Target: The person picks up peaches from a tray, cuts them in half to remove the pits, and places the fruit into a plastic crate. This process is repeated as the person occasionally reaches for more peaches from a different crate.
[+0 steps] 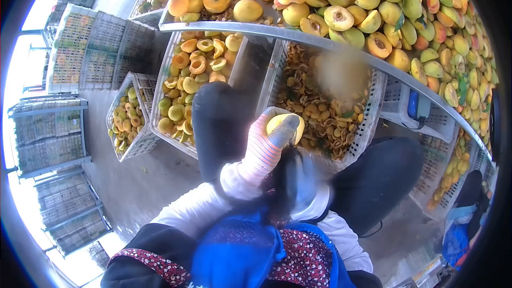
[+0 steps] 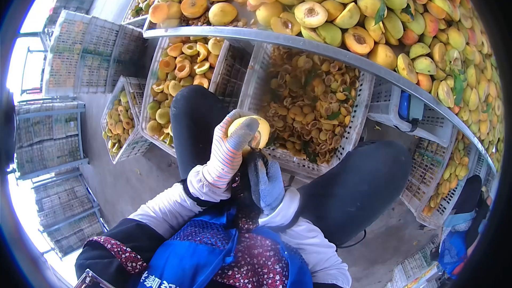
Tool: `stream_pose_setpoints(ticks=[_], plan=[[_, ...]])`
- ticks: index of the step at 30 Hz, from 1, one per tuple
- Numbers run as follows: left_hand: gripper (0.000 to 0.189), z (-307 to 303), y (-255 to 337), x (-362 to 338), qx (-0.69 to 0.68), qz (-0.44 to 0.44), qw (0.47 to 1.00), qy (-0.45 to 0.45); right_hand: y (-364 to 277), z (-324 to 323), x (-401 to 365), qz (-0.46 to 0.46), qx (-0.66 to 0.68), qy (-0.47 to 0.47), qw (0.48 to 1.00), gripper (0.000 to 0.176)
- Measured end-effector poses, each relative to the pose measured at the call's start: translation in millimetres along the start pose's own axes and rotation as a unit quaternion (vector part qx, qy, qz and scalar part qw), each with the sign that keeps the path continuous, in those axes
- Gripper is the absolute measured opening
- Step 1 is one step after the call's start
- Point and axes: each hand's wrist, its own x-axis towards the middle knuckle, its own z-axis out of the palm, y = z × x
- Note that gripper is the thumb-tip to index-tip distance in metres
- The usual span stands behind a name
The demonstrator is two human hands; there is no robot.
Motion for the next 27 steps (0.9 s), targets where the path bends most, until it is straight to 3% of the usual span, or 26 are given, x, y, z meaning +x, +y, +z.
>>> stream_pose_setpoints(ticks=[1,3,5,9,12,14,20,24,26,27], plan=[[0.028,-1.4,-2.1,0.8,-0.011,0.005,1.0,-0.003,6.3,-2.6,4.3,-0.084,-0.04,0.022,0.995,0.029],[0.029,0.7,-1.2,-0.6,-0.03,0.015,0.999,-0.002,-0.6,-9.3,12.1,0.052,0.072,-0.036,0.995,0.033],[0.03,6.9,6.8,-6.4,-0.042,0.028,0.999,0.008,-9.2,-14.0,20.9,0.119,0.138,-0.042,0.982,0.037],[0.044,11.7,-0.1,-10.0,-0.008,0.09,0.995,0.031,-11.1,-10.9,30.5,0.164,0.194,-0.003,0.967,0.039],[0.031,7.4,-4.4,-10.1,-0.055,0.095,0.994,0.02,-17.9,-14.9,31.9,0.227,0.262,-0.003,0.938,0.037],[0.031,8.3,3.0,-10.4,-0.016,0.065,0.998,0.016,-19.3,-15.5,31.7,0.236,0.258,-0.009,0.937,0.037],[0.027,1.0,17.6,-0.4,0.041,-0.054,0.997,-0.038,-7.1,-21.3,19.4,0.155,0.158,-0.112,0.969,0.031],[0.027,-3.7,24.0,8.7,0.071,-0.098,0.988,-0.093,-0.7,-5.2,7.3,0.099,0.138,-0.035,0.985,0.028],[0.028,-1.8,18.5,9.4,0.08,-0.067,0.99,-0.094,5.9,-14.7,11.9,0.18,0.263,-0.103,0.942,0.025],[0.029,-0.9,13.7,10.8,0.084,-0.049,0.991,-0.093,2.7,-37.8,34.0,0.282,0.378,-0.203,0.858,0.023]])
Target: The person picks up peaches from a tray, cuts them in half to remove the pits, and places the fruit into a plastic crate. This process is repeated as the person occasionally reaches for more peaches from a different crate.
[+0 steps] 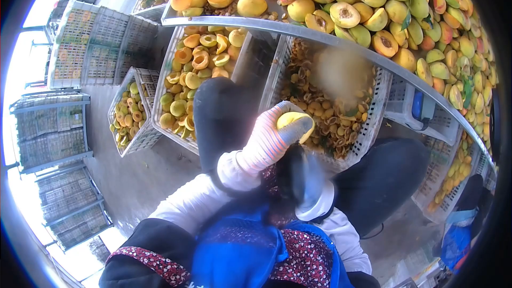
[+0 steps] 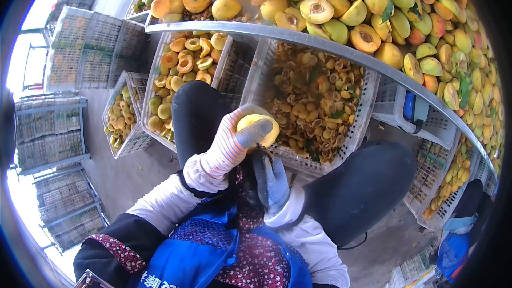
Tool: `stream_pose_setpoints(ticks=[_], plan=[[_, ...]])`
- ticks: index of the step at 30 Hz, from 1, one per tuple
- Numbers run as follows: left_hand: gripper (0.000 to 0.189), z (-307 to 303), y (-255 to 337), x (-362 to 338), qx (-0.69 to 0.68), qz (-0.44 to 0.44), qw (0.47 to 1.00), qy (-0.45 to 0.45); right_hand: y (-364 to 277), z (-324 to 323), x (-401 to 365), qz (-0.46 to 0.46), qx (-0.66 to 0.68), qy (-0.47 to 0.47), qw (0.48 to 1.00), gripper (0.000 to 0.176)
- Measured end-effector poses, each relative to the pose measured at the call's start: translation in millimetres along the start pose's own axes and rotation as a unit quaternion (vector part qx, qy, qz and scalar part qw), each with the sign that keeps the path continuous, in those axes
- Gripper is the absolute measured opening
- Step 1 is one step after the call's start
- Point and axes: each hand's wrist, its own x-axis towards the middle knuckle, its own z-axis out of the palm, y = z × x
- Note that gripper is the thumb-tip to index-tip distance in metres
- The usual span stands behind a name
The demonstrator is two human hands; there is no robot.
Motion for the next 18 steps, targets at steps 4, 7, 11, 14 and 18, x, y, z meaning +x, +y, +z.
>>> stream_pose_setpoints(ticks=[4,7,11,14,18], plan=[[0.031,-3.6,-16.2,8.3,-0.085,0.017,0.995,-0.053,12.5,-5.0,4.7,0.241,0.636,-0.242,0.692,0.038],[0.032,-14.3,-20.8,15.2,-0.092,-0.012,0.991,-0.098,12.8,-0.4,9.7,0.228,0.69,-0.292,0.622,0.045],[0.033,-19.5,-27.3,15.4,-0.05,-0.016,0.996,-0.073,26.7,2.0,14.3,0.263,0.716,-0.34,0.551,0.046],[0.033,-24.2,-36.0,16.9,0.01,0.028,0.998,-0.06,29.6,6.7,17.6,0.263,0.714,-0.353,0.545,0.046],[0.034,-27.0,-37.5,16.9,-0.041,0.019,0.995,-0.086,15.2,12.1,21.1,0.245,0.766,-0.401,0.438,0.045]])
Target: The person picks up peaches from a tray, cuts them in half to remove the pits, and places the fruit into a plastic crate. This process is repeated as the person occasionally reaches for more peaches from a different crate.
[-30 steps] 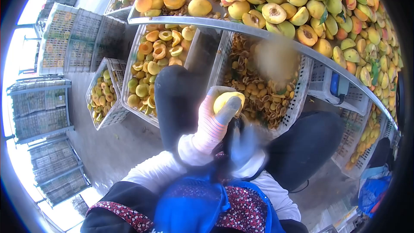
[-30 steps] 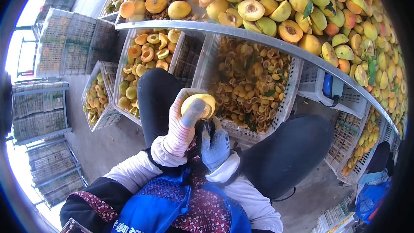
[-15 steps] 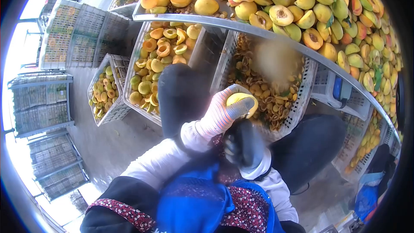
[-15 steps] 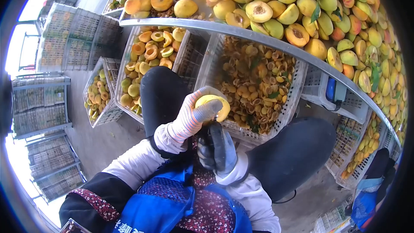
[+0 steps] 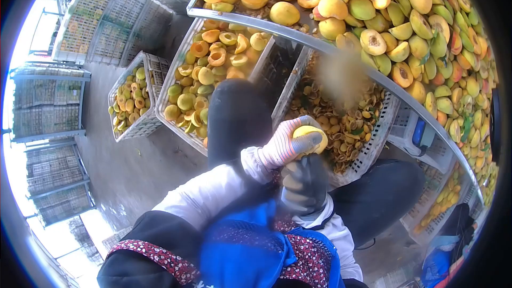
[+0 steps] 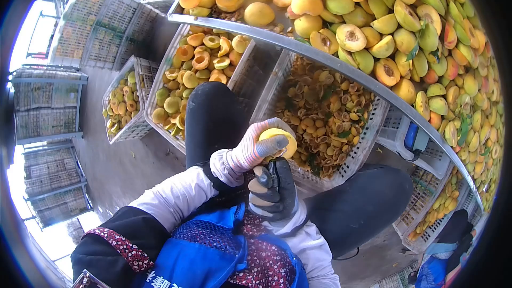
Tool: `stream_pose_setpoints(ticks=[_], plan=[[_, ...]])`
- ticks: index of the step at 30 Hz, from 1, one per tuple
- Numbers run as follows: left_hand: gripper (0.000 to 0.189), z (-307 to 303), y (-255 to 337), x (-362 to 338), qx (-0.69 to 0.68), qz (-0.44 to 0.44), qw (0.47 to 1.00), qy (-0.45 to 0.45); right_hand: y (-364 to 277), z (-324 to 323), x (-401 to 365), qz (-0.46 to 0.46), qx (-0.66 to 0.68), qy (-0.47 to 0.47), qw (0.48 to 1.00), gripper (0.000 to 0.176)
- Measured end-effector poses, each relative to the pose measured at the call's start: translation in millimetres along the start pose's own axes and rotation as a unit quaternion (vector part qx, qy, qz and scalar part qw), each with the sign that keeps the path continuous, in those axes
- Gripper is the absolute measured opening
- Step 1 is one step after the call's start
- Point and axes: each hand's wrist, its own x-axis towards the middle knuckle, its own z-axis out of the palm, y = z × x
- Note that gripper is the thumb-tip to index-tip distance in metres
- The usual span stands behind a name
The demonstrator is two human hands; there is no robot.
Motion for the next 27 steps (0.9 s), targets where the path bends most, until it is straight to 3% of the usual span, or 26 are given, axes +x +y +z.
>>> stream_pose_setpoints(ticks=[3,7,10,12,13,14,15,18,19,21,22,23,24,27], plan=[[0.037,9.0,-16.3,4.5,-0.247,-0.021,0.968,-0.03,2.3,-3.4,6.5,-0.014,0.028,-0.079,0.996,0.045],[0.037,22.6,-5.9,-2.9,-0.368,-0.149,0.916,0.06,0.6,-4.8,10.4,-0.042,0.031,-0.086,0.995,0.048],[0.034,23.1,-0.3,-2.9,-0.376,-0.105,0.916,0.092,2.2,-5.4,3.2,-0.073,0.042,0.007,0.996,0.051],[0.032,14.3,21.6,-3.5,-0.414,-0.054,0.904,0.093,-10.0,-17.8,10.2,-0.029,0.007,-0.113,0.993,0.047],[0.034,5.8,25.9,-1.2,-0.42,-0.053,0.892,0.161,-15.1,-19.8,7.1,-0.024,-0.023,-0.158,0.987,0.041],[0.035,-2.7,30.1,0.9,-0.42,-0.05,0.877,0.229,-14.0,-7.6,6.8,-0.089,-0.021,-0.099,0.991,0.054],[0.036,-21.7,31.1,1.1,-0.342,-0.05,0.894,0.284,-13.6,-2.3,4.5,-0.158,-0.02,-0.055,0.986,0.054],[0.042,-66.3,67.6,-6.1,-0.273,0.06,0.883,0.377,-18.7,-4.0,9.4,-0.188,-0.02,0.011,0.982,0.055],[0.04,-99.5,64.6,1.9,-0.19,0.175,0.902,0.347,-19.7,-4.4,13.2,-0.178,-0.02,0.019,0.984,0.055],[0.024,-155.2,85.2,17.3,0.067,0.255,0.881,0.394,-28.8,-11.8,13.4,-0.155,-0.042,0.068,0.985,0.054],[0.027,-179.0,89.9,29.8,0.111,0.206,0.872,0.429,-32.3,-13.6,15.5,-0.151,-0.057,0.094,0.982,0.054],[0.034,-198.3,95.9,41.4,0.276,0.139,0.829,0.465,-34.4,-15.3,17.0,-0.148,-0.072,0.122,0.979,0.054],[0.044,-224.3,93.7,56.2,0.463,0.074,0.751,0.464,-36.0,-14.9,18.6,-0.161,-0.087,0.181,0.966,0.051],[0.052,-269.3,83.3,111.0,0.644,0.079,0.643,0.407,-41.5,-18.7,24.4,-0.191,-0.141,0.282,0.93,0.051]])
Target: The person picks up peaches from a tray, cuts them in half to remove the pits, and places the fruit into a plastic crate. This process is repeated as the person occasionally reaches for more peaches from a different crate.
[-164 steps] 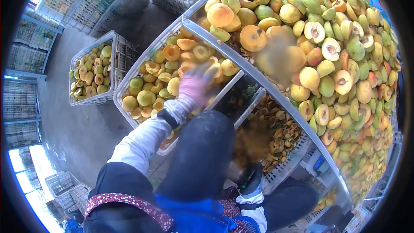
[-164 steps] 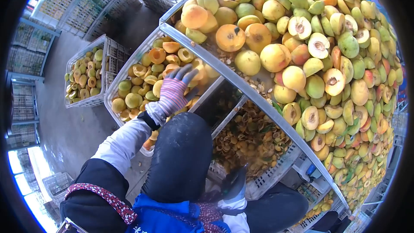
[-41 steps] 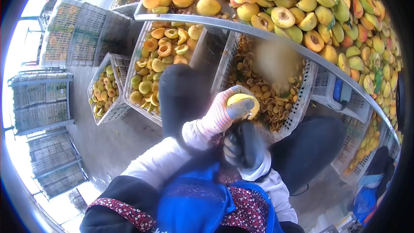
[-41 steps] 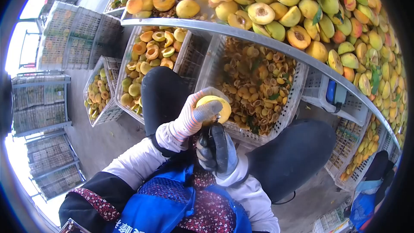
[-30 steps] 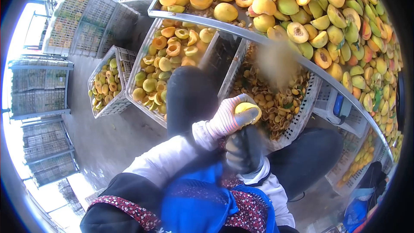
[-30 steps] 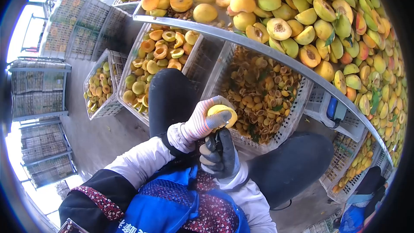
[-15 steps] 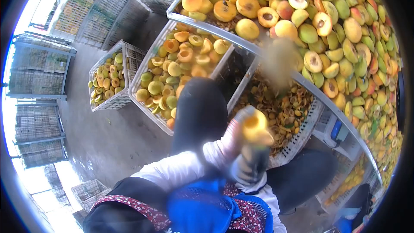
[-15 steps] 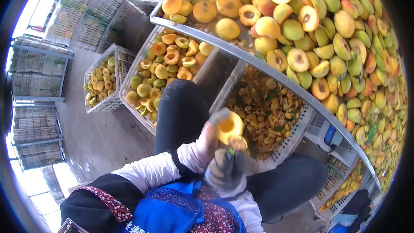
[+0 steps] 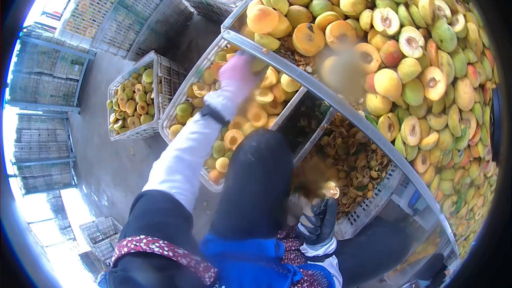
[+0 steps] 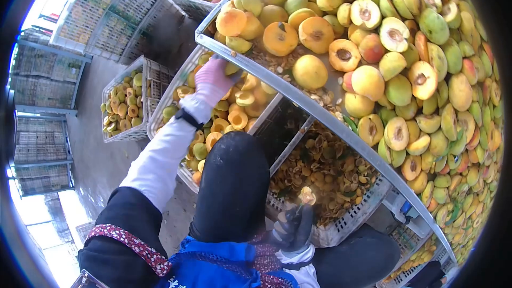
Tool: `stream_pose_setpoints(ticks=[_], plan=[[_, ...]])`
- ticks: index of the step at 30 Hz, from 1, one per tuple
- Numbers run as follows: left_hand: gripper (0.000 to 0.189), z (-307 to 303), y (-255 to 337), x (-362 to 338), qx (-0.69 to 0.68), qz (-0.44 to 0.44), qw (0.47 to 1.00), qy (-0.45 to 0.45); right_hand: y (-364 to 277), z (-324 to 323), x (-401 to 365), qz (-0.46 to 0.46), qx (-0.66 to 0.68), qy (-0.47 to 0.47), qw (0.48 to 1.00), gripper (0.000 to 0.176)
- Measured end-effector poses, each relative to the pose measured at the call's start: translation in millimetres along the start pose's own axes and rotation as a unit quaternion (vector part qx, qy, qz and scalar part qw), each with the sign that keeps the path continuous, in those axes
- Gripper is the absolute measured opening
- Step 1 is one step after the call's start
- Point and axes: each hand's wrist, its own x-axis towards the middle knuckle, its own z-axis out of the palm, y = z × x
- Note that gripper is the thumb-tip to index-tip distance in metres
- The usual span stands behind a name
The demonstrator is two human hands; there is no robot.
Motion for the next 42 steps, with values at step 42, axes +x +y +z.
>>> stream_pose_setpoints(ticks=[42], plan=[[0.044,11.6,-167.7,-269.7,-0.653,-0.608,0.448,0.064,28.0,-78.9,-21.0,-0.217,-0.545,0.137,0.798,0.036]])
